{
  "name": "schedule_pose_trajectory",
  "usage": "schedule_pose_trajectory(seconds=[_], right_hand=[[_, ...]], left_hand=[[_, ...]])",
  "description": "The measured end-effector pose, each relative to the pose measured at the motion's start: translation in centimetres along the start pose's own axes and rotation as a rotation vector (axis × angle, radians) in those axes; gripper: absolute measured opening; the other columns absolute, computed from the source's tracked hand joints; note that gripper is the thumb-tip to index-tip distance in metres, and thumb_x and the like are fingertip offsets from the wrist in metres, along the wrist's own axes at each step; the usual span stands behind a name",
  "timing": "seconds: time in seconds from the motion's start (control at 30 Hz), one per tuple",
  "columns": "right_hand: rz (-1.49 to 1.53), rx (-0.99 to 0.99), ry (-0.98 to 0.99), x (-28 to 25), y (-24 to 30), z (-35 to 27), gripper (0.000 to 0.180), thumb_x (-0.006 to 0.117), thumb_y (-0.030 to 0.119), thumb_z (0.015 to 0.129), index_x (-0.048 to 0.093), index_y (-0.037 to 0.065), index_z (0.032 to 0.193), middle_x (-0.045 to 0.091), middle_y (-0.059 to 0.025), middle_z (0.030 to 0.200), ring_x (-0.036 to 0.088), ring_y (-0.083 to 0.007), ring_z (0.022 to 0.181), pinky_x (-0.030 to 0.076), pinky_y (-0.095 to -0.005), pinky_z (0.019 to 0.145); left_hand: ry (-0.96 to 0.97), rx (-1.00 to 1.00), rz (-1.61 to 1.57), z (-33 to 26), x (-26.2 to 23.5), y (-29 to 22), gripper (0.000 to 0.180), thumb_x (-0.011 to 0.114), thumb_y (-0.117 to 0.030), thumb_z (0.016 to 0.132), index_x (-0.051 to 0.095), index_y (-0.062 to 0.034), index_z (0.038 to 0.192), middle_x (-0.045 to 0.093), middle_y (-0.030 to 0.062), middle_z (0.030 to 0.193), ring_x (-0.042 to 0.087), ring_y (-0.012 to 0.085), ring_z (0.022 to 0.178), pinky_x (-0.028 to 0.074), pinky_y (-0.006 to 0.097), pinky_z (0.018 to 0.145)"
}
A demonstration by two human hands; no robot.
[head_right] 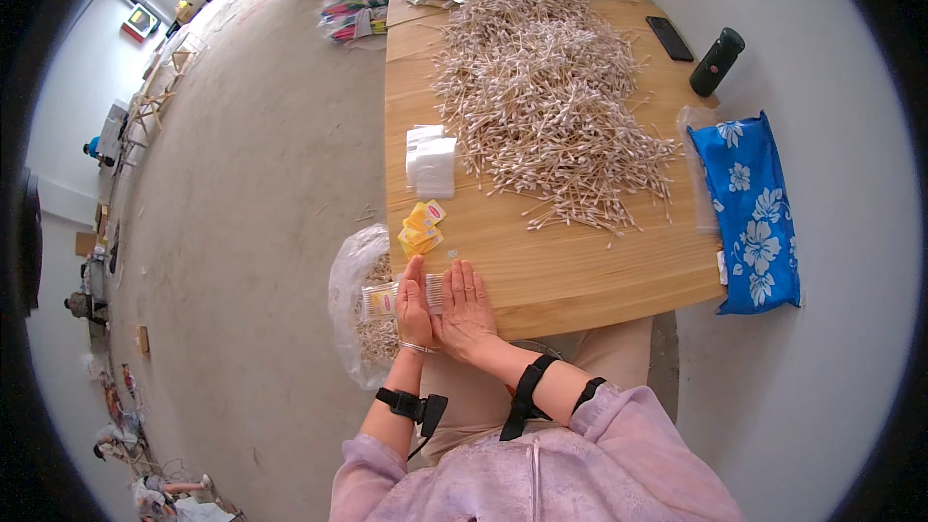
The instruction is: Picking up and organizing loose cotton swabs and placing them into a plastic container.
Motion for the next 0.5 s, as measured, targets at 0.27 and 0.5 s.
schedule_pose_trajectory(seconds=[0.27,0.5], right_hand=[[0.012,0.006,-0.03,0.1,0.09,-0.07,0.082,0.046,0.039,0.086,0.01,-0.008,0.143,0.007,-0.0248,0.151,0.0,-0.0369,0.143,0.0,-0.0464,0.115],[0.077,-0.022,0.05,0.1,0.53,-0.46,0.081,0.044,0.039,0.087,0.01,-0.01,0.142,0.007,-0.0269,0.151,0.0,-0.039,0.142,0.0,-0.0475,0.115]], left_hand=[[0.006,-0.005,0.001,0.37,0.38,0.0,0.04,0.042,-0.016,0.097,0.045,0.0026,0.132,0.044,0.0189,0.138,0.038,0.0292,0.132,0.028,0.036,0.109],[0.02,-0.004,0.01,0.35,-0.34,0.23,0.04,0.041,-0.017,0.097,0.045,0.0023,0.132,0.045,0.0188,0.137,0.038,0.0293,0.131,0.028,0.036,0.109]])
Point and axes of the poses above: each hand's wrist, its own z-axis towards the middle knuckle, its own x-axis out of the palm, y = z × x, the point moved 5 cm from there along z, towards the middle knuckle
